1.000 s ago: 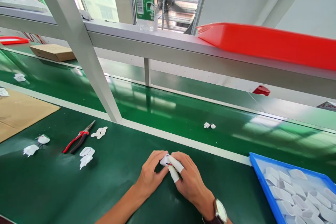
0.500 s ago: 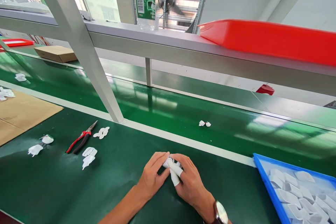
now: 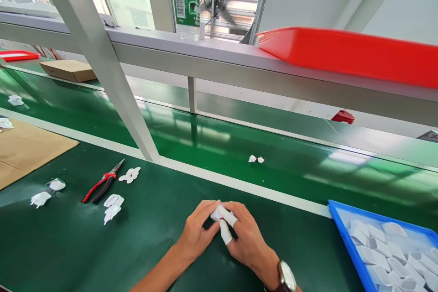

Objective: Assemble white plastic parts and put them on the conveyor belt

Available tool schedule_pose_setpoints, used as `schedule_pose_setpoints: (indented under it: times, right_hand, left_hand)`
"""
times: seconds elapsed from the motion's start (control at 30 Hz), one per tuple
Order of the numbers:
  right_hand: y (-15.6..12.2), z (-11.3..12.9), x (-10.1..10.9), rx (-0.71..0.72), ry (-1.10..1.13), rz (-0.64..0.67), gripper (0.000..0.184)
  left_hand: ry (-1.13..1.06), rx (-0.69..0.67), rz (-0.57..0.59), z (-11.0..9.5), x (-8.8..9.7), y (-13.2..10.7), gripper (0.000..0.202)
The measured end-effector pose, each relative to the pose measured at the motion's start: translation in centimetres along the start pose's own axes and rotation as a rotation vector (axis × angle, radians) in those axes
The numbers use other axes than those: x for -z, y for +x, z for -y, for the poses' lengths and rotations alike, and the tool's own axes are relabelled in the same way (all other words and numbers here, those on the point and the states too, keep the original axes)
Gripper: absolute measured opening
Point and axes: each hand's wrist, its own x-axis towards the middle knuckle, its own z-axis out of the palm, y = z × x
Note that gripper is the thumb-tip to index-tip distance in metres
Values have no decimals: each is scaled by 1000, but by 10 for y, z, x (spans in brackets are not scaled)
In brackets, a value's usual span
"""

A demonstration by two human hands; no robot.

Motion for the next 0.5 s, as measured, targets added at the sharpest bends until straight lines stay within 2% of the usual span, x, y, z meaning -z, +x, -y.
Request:
schedule_pose_setpoints:
  times: [0.1,0.2,0.37,0.5]
  right_hand:
    - [-3,-5,-1,-37,5,-13,46]
    - [-4,-7,-1,-5,-46,-16,47]
    - [-4,-5,-3,42,-202,18,49]
    - [-2,-6,-1,-1,-99,-24,43]
  left_hand:
    - [-22,105,13,-1,0,0,46]
    - [-48,190,38,-1,0,0,43]
    - [-50,154,19,4,-4,-2,33]
    - [-61,161,-2,8,-7,-2,33]
